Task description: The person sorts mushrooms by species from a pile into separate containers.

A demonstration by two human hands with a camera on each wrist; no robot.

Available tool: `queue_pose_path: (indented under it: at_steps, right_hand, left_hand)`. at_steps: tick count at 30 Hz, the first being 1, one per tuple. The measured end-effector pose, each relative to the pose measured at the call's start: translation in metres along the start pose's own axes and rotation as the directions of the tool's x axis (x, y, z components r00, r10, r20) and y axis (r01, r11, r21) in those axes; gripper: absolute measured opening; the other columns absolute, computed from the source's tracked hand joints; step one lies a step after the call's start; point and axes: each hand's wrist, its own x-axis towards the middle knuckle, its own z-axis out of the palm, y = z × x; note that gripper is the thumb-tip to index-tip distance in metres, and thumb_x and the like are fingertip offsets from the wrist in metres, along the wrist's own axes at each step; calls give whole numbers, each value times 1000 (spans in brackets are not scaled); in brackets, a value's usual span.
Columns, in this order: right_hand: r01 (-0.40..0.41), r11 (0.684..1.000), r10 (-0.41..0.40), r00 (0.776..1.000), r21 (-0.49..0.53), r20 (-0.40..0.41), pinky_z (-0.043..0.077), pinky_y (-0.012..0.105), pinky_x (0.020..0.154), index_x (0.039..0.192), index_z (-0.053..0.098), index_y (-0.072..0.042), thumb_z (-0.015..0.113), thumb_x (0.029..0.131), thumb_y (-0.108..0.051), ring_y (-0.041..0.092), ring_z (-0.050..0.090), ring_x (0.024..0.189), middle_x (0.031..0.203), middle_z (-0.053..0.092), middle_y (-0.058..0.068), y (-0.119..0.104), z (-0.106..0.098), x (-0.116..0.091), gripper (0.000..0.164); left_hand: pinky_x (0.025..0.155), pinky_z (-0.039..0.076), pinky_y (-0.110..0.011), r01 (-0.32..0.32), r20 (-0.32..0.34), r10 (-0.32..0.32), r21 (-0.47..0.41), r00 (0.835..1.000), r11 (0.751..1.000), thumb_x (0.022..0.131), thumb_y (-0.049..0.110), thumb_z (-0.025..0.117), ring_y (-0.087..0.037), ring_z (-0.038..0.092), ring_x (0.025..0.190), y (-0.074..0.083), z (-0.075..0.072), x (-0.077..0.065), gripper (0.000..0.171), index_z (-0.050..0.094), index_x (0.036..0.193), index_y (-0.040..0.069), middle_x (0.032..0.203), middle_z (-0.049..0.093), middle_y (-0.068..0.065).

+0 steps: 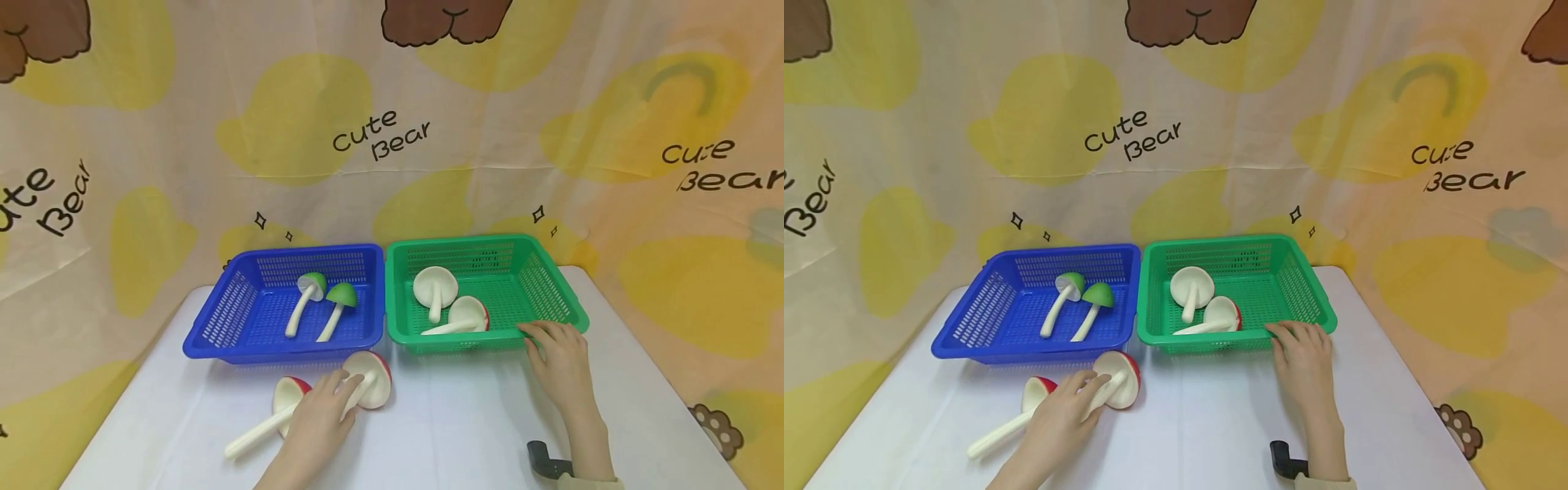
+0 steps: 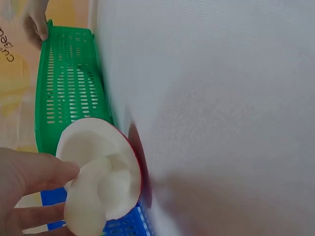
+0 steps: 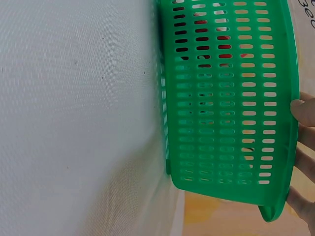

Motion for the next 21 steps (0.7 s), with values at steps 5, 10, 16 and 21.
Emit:
queue_pose_path:
  at_steps: [5, 10, 16, 21]
  right_hand:
    - [-5, 1000, 5, 1000, 2, 1, 36, 59, 91, 100, 72, -5, 72, 76, 5, 35, 55, 100, 98, 69, 14, -1, 0, 0, 26]
    - [1, 1000, -1, 1000, 2, -4, 36, 60, 91, 100, 72, -5, 73, 76, 6, 35, 56, 100, 98, 69, 15, -1, 0, 0, 26]
    - [3, 1000, -4, 1000, -3, -9, 36, 60, 91, 100, 72, -6, 73, 75, 6, 35, 56, 99, 97, 69, 14, 0, 1, 0, 27]
    - [2, 1000, -2, 1000, -4, -5, 36, 60, 91, 100, 72, -6, 73, 76, 6, 36, 56, 100, 98, 69, 14, 0, 1, 0, 27]
  left_hand:
    - [70, 52, -32, 1, -32, -2, -23, 999, 1000, 66, 7, 82, -19, 61, 89, -3, 4, -4, 49, 68, 112, 15, 101, 64, -1]
    - [65, 50, -28, -25, -69, 24, -15, 997, 1000, 64, 4, 81, -17, 59, 82, -4, 8, -8, 49, 68, 110, 15, 97, 63, 1]
    - [58, 47, -24, -41, -90, 39, -22, 995, 999, 62, 2, 80, -16, 58, 77, -3, 11, -9, 51, 67, 109, 16, 95, 62, 2]
    - [57, 47, -24, -15, -65, 12, -43, 998, 999, 65, 0, 79, -15, 58, 78, 0, 11, -10, 48, 68, 108, 17, 93, 63, 3]
